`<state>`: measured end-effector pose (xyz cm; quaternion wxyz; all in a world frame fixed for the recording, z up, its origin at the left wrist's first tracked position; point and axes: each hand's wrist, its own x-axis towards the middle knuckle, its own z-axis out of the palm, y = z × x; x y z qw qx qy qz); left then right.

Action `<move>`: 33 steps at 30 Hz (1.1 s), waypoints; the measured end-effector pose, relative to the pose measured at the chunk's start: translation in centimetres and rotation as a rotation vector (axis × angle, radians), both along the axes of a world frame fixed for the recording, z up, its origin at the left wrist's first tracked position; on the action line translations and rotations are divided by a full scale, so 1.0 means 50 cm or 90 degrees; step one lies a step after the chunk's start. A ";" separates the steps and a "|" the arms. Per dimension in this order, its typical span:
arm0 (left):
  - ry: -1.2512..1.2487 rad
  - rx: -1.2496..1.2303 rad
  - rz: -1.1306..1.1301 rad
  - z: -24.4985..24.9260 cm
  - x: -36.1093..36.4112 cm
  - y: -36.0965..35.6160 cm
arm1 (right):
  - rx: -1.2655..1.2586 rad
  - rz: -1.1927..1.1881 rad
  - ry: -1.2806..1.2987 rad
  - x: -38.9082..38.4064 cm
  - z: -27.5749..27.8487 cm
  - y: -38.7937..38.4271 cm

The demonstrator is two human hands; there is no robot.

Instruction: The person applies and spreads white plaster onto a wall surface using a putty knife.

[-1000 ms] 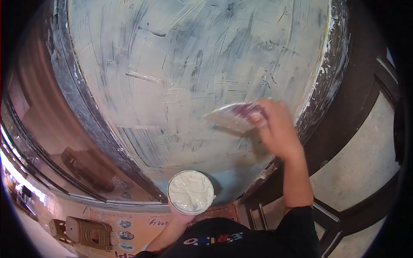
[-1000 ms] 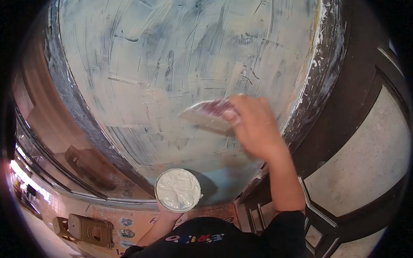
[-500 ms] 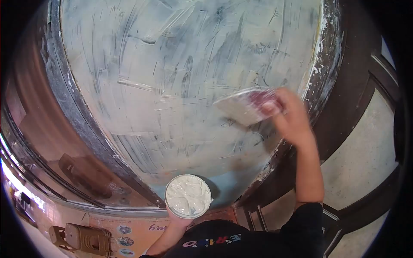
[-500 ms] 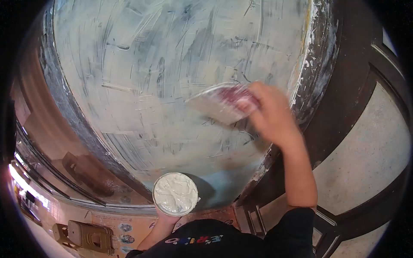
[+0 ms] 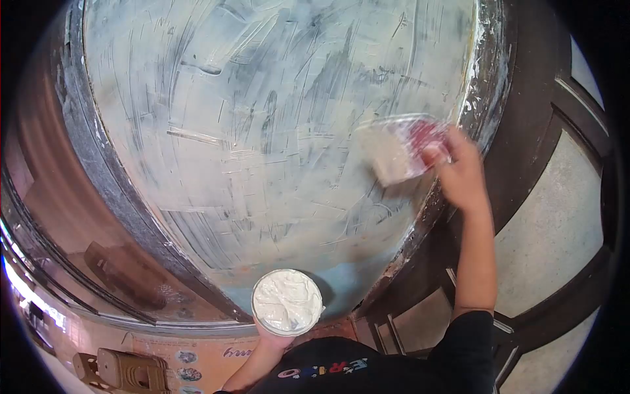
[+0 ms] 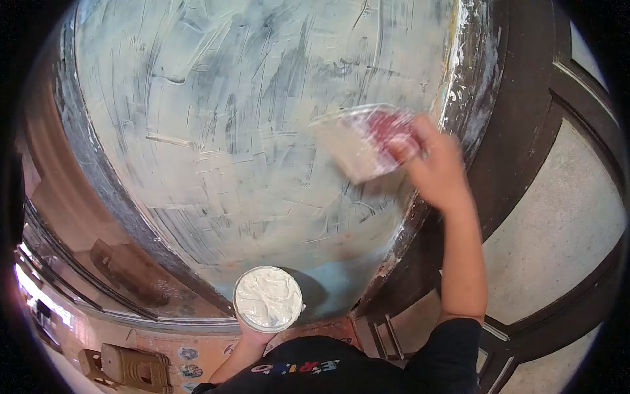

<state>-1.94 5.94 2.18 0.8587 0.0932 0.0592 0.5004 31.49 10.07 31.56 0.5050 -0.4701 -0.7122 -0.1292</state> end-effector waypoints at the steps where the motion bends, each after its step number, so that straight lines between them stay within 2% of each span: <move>1: 0.013 0.006 0.000 0.001 0.002 0.001 | -0.070 0.039 -0.011 -0.017 -0.027 0.000; 2: -0.012 0.005 -0.014 0.005 0.006 0.001 | -0.128 -0.024 -0.117 -0.022 -0.055 0.010; 3: -0.011 0.005 -0.015 0.005 0.008 0.001 | -0.104 -0.074 -0.176 -0.023 -0.088 0.029; 5: 0.012 -0.002 -0.014 0.005 0.009 0.002 | -0.144 -0.261 -0.157 -0.006 -0.113 0.056; 8: -0.025 0.027 -0.028 0.029 0.015 -0.005 | -0.061 -0.311 -0.090 0.029 -0.084 0.028; 9: -0.023 0.024 -0.028 0.025 0.014 -0.010 | -0.065 -0.310 -0.088 0.038 -0.076 0.015; 11: -0.009 0.019 -0.006 0.020 0.018 -0.012 | 0.033 -0.214 0.014 0.061 -0.050 -0.008; 15: -0.021 -0.013 -0.009 0.012 0.022 -0.017 | -0.049 -0.123 0.037 0.050 -0.046 -0.039; 16: -0.058 -0.023 -0.024 0.013 0.022 -0.020 | -0.007 -0.020 0.047 0.035 -0.066 -0.021; 17: -0.057 -0.023 -0.025 0.017 0.025 -0.022 | -0.090 -0.051 0.015 0.028 -0.083 -0.011; 19: -0.162 -0.052 -0.054 0.025 0.029 -0.026 | -0.058 -0.240 -0.158 0.030 -0.115 0.031; 23: -0.085 0.021 -0.034 0.031 0.037 -0.028 | 0.004 -0.285 -0.099 0.090 -0.084 0.019; 27: -0.077 -0.041 0.001 0.014 0.032 -0.036 | 0.130 -0.127 0.127 0.085 -0.044 -0.075; 28: -0.094 -0.032 -0.014 0.019 0.037 -0.039 | 0.154 -0.043 0.174 0.075 -0.049 -0.080; 29: -0.111 -0.022 -0.028 0.024 0.042 -0.042 | 0.150 -0.036 0.176 0.058 -0.064 -0.086; 30: -0.032 -0.014 -0.012 0.019 0.050 -0.035 | 0.057 0.008 0.165 0.033 -0.082 -0.094; 31: -0.031 -0.016 -0.005 0.024 0.060 -0.032 | -0.036 0.051 0.153 0.007 -0.098 -0.103; 33: -0.072 -0.003 -0.021 0.036 0.086 -0.027 | -0.190 0.134 -0.008 -0.049 -0.140 -0.098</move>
